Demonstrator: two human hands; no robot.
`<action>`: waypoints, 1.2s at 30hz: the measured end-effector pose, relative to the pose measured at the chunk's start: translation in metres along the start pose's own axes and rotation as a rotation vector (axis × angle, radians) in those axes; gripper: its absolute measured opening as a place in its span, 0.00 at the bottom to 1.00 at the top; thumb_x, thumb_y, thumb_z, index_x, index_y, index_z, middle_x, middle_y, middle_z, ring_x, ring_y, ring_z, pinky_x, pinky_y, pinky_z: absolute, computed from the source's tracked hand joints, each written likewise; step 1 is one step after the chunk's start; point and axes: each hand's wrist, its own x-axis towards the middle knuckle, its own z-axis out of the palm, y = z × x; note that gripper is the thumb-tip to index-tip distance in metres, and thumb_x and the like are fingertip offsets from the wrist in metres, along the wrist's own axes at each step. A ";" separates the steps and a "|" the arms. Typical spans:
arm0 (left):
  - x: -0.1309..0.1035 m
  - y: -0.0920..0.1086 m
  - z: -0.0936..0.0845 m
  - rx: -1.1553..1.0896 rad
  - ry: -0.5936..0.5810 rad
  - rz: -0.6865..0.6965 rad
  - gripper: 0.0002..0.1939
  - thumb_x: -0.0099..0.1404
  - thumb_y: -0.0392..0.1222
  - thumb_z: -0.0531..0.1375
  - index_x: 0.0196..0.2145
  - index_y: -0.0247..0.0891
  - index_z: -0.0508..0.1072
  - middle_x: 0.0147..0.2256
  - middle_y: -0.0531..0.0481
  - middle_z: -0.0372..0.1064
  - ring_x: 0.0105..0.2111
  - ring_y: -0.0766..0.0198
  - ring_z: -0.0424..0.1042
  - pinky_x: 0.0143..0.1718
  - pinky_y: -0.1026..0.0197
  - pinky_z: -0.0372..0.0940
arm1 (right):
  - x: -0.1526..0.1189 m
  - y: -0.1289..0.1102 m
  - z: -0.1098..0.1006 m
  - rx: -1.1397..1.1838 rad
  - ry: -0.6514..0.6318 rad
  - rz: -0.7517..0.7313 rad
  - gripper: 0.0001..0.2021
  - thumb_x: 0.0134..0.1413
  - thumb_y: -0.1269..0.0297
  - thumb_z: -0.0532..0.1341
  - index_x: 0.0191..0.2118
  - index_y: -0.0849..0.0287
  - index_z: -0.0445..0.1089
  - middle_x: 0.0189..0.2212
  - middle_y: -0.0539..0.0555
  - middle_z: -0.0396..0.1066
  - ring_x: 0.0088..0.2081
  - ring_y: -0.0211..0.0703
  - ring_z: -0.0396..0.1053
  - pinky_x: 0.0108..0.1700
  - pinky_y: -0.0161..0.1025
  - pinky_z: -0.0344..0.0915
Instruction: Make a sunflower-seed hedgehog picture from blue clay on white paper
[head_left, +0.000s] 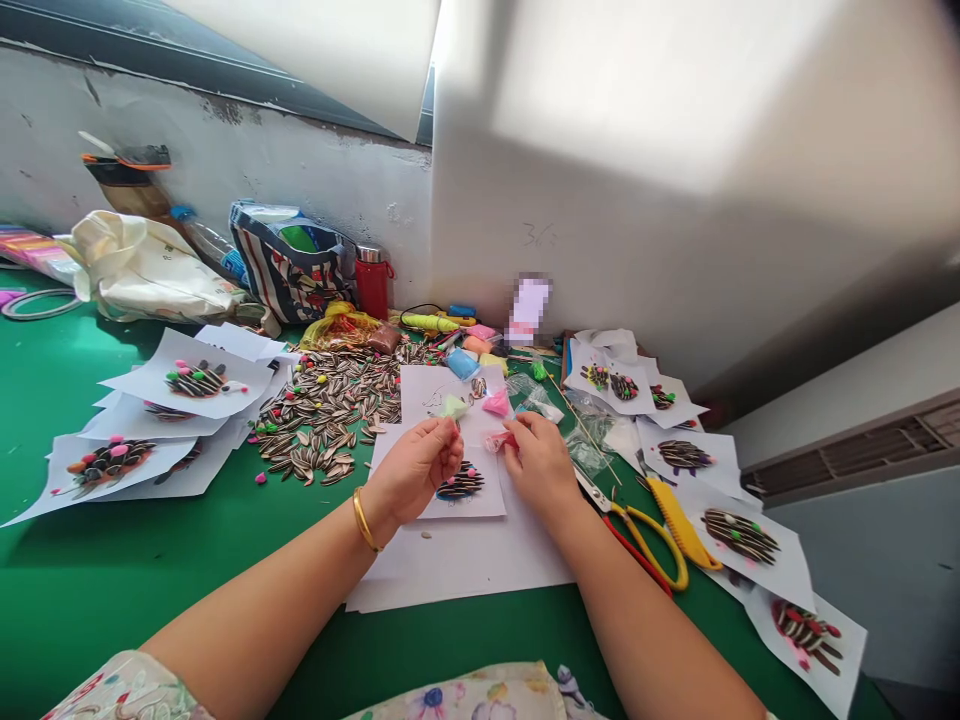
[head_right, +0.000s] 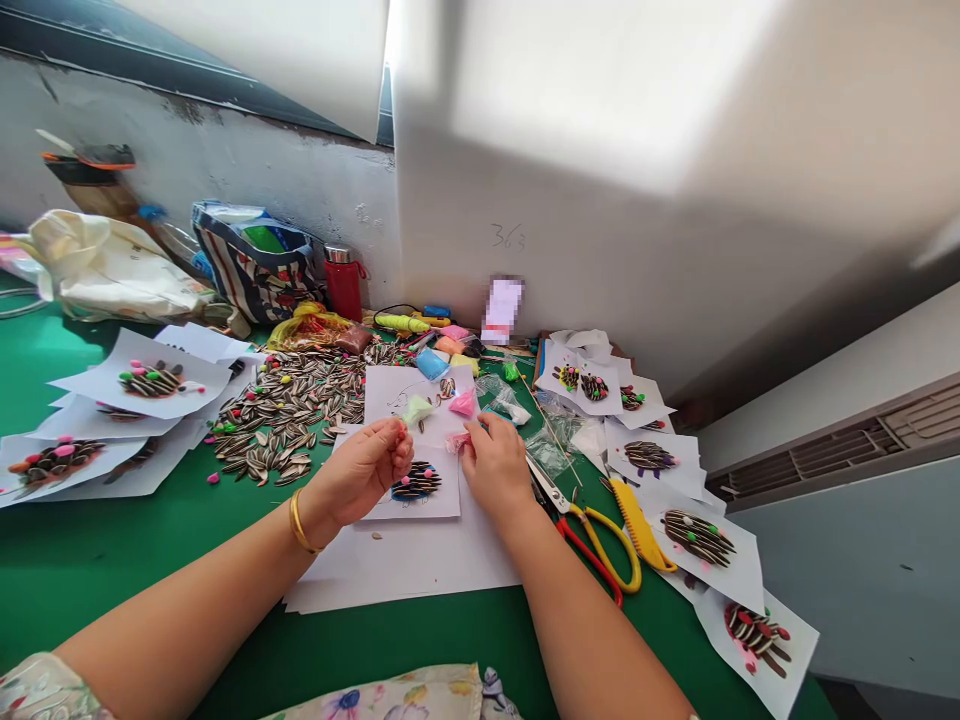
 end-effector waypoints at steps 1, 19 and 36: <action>0.000 0.000 0.000 -0.002 0.000 -0.002 0.15 0.58 0.47 0.67 0.28 0.35 0.67 0.25 0.55 0.64 0.23 0.75 0.63 0.25 0.73 0.62 | -0.001 -0.002 -0.003 0.013 0.034 -0.011 0.16 0.57 0.69 0.58 0.51 0.58 0.71 0.48 0.61 0.68 0.49 0.53 0.64 0.53 0.51 0.63; -0.005 -0.007 0.002 0.096 -0.079 0.021 0.19 0.58 0.53 0.67 0.27 0.35 0.68 0.23 0.56 0.60 0.22 0.73 0.58 0.25 0.68 0.57 | -0.016 -0.046 -0.033 0.322 0.191 -0.251 0.17 0.58 0.71 0.60 0.52 0.52 0.69 0.39 0.55 0.71 0.43 0.49 0.68 0.46 0.49 0.63; -0.013 -0.015 0.012 0.471 -0.105 0.039 0.21 0.56 0.57 0.66 0.24 0.35 0.69 0.20 0.56 0.58 0.22 0.70 0.55 0.25 0.65 0.51 | -0.017 -0.050 -0.034 0.453 0.200 -0.192 0.08 0.60 0.64 0.62 0.45 0.50 0.73 0.33 0.52 0.71 0.37 0.45 0.68 0.41 0.45 0.64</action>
